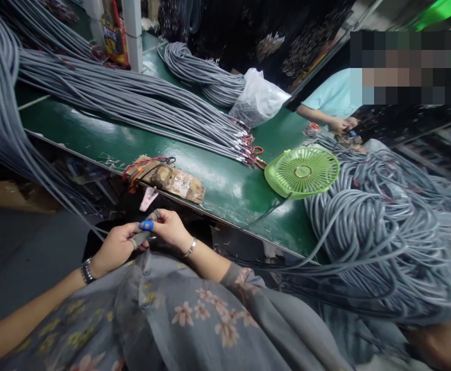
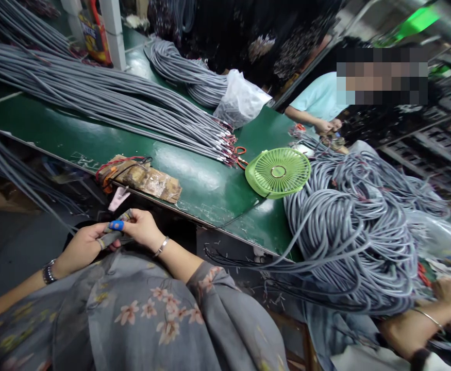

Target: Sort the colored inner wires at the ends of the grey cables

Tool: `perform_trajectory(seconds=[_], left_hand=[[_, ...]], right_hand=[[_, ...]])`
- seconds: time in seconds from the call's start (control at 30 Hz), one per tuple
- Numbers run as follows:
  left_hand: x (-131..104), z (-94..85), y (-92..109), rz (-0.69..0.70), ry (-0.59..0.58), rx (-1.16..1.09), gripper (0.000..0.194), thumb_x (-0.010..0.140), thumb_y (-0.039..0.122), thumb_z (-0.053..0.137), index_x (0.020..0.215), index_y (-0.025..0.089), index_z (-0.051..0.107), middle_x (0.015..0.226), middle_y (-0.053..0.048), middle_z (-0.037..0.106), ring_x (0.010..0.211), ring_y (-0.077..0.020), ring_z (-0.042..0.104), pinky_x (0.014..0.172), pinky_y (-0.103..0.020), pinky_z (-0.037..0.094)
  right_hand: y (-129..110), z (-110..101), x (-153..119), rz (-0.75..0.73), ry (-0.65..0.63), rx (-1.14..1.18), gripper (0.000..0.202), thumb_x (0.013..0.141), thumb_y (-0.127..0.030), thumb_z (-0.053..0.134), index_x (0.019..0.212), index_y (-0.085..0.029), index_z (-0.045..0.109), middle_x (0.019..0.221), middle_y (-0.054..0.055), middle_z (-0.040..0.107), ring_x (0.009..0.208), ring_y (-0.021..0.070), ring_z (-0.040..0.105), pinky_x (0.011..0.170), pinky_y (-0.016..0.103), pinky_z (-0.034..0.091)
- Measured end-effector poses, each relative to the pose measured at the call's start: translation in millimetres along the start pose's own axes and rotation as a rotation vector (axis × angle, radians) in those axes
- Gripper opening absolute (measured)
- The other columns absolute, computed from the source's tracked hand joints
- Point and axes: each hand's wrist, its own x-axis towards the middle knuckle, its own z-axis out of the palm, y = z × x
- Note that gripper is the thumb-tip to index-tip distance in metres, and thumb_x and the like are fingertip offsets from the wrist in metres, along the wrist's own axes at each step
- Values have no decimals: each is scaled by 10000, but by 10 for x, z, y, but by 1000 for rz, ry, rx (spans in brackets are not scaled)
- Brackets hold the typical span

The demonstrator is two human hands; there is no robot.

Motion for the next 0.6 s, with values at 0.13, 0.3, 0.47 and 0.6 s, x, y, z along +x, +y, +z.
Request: perform_trajectory(seconds=[0.13, 0.3, 0.47, 0.6], left_hand=[[-47, -18, 7, -14, 13, -79, 130, 602, 332, 759, 533, 228, 720, 526, -29, 710, 497, -184, 608, 516, -270, 507], [-48, 14, -86, -27, 116, -240, 206, 624, 376, 778, 553, 200, 699, 533, -43, 696, 476, -162, 588, 493, -264, 493], [-34, 44, -111, -53, 164, -339, 248, 591, 398, 801, 556, 185, 680, 512, -39, 680, 457, -152, 578, 461, -250, 464], [-50, 17, -80, -39, 39, -165, 211, 611, 386, 786, 561, 196, 712, 542, -44, 701, 483, -160, 592, 489, -260, 488]], right_hand=[[-8, -22, -12, 17, -90, 77, 501, 510, -541, 904, 729, -182, 633, 615, -53, 599, 522, 85, 491, 535, 239, 428], [36, -17, -40, -14, -10, 41, 492, 523, -539, 907, 674, -188, 597, 574, -62, 558, 516, 82, 458, 532, 239, 415], [35, 4, -64, -65, 2, 53, 499, 516, -541, 906, 661, -191, 580, 590, -64, 532, 553, 89, 443, 561, 247, 413], [-3, 21, -74, -80, 3, 43, 490, 536, -560, 881, 659, -199, 574, 586, -61, 517, 550, 96, 438, 570, 259, 417]])
